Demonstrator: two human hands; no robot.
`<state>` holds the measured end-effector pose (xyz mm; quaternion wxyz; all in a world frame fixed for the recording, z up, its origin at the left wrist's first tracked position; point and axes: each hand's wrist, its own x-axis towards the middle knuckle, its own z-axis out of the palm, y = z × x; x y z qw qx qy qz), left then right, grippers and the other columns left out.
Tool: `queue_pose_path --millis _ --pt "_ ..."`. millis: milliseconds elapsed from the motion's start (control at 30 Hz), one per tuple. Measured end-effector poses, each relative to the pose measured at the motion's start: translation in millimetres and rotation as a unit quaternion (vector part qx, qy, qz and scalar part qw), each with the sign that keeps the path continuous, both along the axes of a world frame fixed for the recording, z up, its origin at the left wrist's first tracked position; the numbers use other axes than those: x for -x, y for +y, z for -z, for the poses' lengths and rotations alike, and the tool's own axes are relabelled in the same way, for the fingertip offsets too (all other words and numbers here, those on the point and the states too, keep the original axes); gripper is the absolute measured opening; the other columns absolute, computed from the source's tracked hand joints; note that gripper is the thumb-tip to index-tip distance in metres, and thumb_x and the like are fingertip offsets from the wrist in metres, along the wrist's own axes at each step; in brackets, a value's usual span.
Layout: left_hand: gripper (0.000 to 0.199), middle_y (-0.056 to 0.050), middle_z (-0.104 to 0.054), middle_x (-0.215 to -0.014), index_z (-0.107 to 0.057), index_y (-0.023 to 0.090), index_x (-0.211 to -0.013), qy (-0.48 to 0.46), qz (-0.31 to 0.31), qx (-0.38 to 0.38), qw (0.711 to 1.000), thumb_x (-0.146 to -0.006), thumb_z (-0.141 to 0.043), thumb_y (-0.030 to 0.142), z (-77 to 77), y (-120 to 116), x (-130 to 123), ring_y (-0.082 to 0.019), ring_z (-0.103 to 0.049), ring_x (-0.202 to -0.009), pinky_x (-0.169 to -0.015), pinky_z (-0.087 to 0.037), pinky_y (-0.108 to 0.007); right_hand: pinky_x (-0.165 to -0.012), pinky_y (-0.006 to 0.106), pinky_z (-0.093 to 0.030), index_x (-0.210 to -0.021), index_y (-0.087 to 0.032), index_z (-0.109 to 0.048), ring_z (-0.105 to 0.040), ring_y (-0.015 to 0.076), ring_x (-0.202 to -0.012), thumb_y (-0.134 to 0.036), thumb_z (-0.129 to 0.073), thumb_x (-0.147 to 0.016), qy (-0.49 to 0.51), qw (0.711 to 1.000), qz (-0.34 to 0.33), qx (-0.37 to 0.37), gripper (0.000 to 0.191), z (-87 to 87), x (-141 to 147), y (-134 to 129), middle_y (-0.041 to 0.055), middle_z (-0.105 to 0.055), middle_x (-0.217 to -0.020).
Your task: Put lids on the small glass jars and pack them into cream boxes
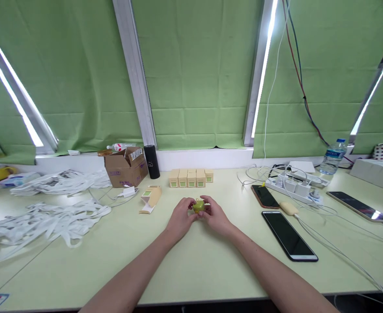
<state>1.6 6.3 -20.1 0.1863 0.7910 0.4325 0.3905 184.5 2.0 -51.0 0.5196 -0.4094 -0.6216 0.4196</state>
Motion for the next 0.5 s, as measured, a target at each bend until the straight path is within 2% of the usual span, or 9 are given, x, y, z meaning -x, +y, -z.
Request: queue_pose_path --millis 100,167,233,333,433,500 --pt "0.027 -0.006 -0.064 -0.107 -0.064 0.024 -0.105 0.029 0.018 -0.029 0.999 -0.081 -0.073 0.019 -0.5 -0.9 0.8 -0.025 -0.062 -0.100 -0.088 -0.052 -0.040 -0.101 0.046 -0.051 -0.128 -0.026 -0.063 -0.063 0.0249 -0.111 -0.022 -0.069 -0.079 -0.048 0.998 0.025 -0.027 0.049 -0.6 -3.7 1.1 0.0079 -0.068 -0.121" --pt "0.026 -0.005 -0.064 -0.106 -0.065 0.024 -0.105 0.038 0.019 -0.042 0.998 -0.081 -0.073 0.019 -0.4 -0.8 1.0 -0.025 -0.062 -0.099 -0.088 -0.051 -0.040 -0.096 0.045 -0.052 -0.127 -0.026 -0.064 -0.063 0.0254 -0.109 -0.020 -0.069 -0.077 -0.068 0.996 0.041 -0.029 0.051 -0.4 -5.7 2.3 0.0071 -0.070 -0.116" --pt "0.025 -0.005 -0.065 -0.105 -0.065 0.024 -0.104 0.041 0.017 -0.046 0.998 -0.081 -0.073 0.019 -0.7 -1.1 0.8 -0.024 -0.063 -0.097 -0.086 -0.051 -0.039 -0.091 0.043 -0.052 -0.128 -0.026 -0.063 -0.063 0.0248 -0.105 -0.017 -0.067 -0.075 -0.065 0.997 0.040 -0.028 0.054 -0.1 -6.5 3.1 0.0066 -0.072 -0.113" --pt "0.024 -0.004 -0.065 -0.101 -0.065 0.025 -0.105 0.041 0.013 -0.050 0.998 -0.082 -0.074 0.024 -2.6 -1.4 1.6 -0.024 -0.063 -0.093 -0.083 -0.051 -0.038 -0.092 0.042 -0.051 -0.129 -0.027 -0.062 -0.064 0.0238 -0.102 -0.015 -0.066 -0.075 -0.059 0.997 0.028 -0.035 0.055 -0.6 -6.6 2.4 0.0063 -0.073 -0.114" --pt "0.023 -0.005 -0.066 -0.099 -0.063 0.024 -0.109 0.030 -0.018 -0.057 0.998 -0.087 -0.069 0.032 -6.9 3.6 8.6 -0.023 -0.062 -0.089 -0.080 -0.050 -0.037 -0.095 0.044 -0.050 -0.135 -0.028 -0.057 -0.064 0.0260 -0.107 -0.015 -0.069 -0.075 -0.111 0.993 0.041 -0.026 0.062 -3.8 -8.3 0.1 0.0078 -0.071 -0.120" --pt "0.020 -0.006 -0.066 -0.099 -0.061 0.023 -0.111 0.027 -0.067 -0.069 0.995 -0.094 -0.059 0.034 -11.5 11.4 18.7 -0.024 -0.063 -0.090 -0.085 -0.050 -0.040 -0.100 0.046 -0.045 -0.139 -0.027 -0.055 -0.062 0.0292 -0.113 -0.014 -0.072 -0.072 -0.184 0.980 0.066 -0.023 0.071 -7.7 -11.0 -1.2 0.0096 -0.070 -0.124"
